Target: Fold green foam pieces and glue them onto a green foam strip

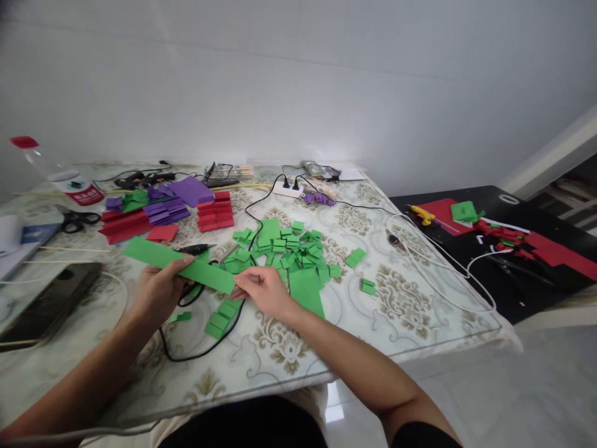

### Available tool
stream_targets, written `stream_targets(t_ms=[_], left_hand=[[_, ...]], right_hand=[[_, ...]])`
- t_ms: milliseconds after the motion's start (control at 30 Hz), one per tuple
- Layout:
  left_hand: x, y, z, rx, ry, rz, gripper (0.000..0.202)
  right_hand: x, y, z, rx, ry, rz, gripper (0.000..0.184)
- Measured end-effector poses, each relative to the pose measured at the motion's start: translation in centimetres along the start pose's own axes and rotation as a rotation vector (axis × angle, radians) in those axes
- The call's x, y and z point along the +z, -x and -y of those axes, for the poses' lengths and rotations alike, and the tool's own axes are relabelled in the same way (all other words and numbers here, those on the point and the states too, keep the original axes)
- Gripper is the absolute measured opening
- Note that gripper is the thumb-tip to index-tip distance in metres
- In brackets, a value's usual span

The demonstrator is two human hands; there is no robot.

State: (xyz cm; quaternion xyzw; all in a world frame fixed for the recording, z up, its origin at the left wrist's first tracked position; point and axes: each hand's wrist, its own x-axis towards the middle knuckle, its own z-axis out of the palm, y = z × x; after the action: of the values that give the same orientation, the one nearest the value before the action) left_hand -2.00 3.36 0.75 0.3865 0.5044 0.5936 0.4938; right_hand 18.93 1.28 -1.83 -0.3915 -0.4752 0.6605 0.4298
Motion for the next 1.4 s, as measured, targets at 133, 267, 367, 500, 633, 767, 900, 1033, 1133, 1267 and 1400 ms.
stream_targets(t_ms=[133,267,367,500,633,767,900,1033,1133,1267,1400], left_hand=[[0.1,0.2,0.1,-0.001,-0.036,0.022,0.021],[0.4,1.0,1.2,-0.024,-0.067,0.105,0.028],[0.6,1.6,1.8,-0.030,-0.119,0.206,0.026],[0.4,1.2,1.5,-0.039,-0.094,0.193,0.023],[-0.7,-0.5,-0.1,-0.020,-0.018,0.032,0.020],[-1.6,-1.6,-1.2,0.039,0.002,-0.025,0.016],[-1.4,-1.3,-0.9,-0.019,0.052,0.060,0.018],[-0.6,-0.2,-0.3,-0.067,0.017,0.169,0.020],[-0.1,0.4,0.0,-0.052,-0.044,0.220,0.022],[-0.4,-0.1,0.2,-0.013,-0.053,0.178,0.019],[-1.5,-1.5,0.0,0.101,0.033,0.000,0.013]], right_hand=[[-0.1,0.0,0.0,-0.016,0.033,-0.060,0.046],[0.1,0.2,-0.1,-0.089,0.177,-0.074,0.039],[0.4,0.3,-0.3,-0.104,0.188,-0.004,0.038],[0.2,0.2,-0.3,-0.109,0.229,0.023,0.038],[0.0,0.2,-0.2,-0.095,0.247,0.021,0.039],[0.0,0.3,0.2,-0.091,0.241,0.018,0.041],[0.0,0.5,0.6,-0.042,0.262,0.090,0.041],[0.2,0.6,0.3,-0.018,0.246,0.142,0.040],[0.5,0.7,-0.2,-0.051,0.217,0.119,0.037],[0.4,0.8,-0.4,-0.049,0.263,0.110,0.035],[0.1,0.8,-0.4,-0.038,0.325,0.090,0.031]])
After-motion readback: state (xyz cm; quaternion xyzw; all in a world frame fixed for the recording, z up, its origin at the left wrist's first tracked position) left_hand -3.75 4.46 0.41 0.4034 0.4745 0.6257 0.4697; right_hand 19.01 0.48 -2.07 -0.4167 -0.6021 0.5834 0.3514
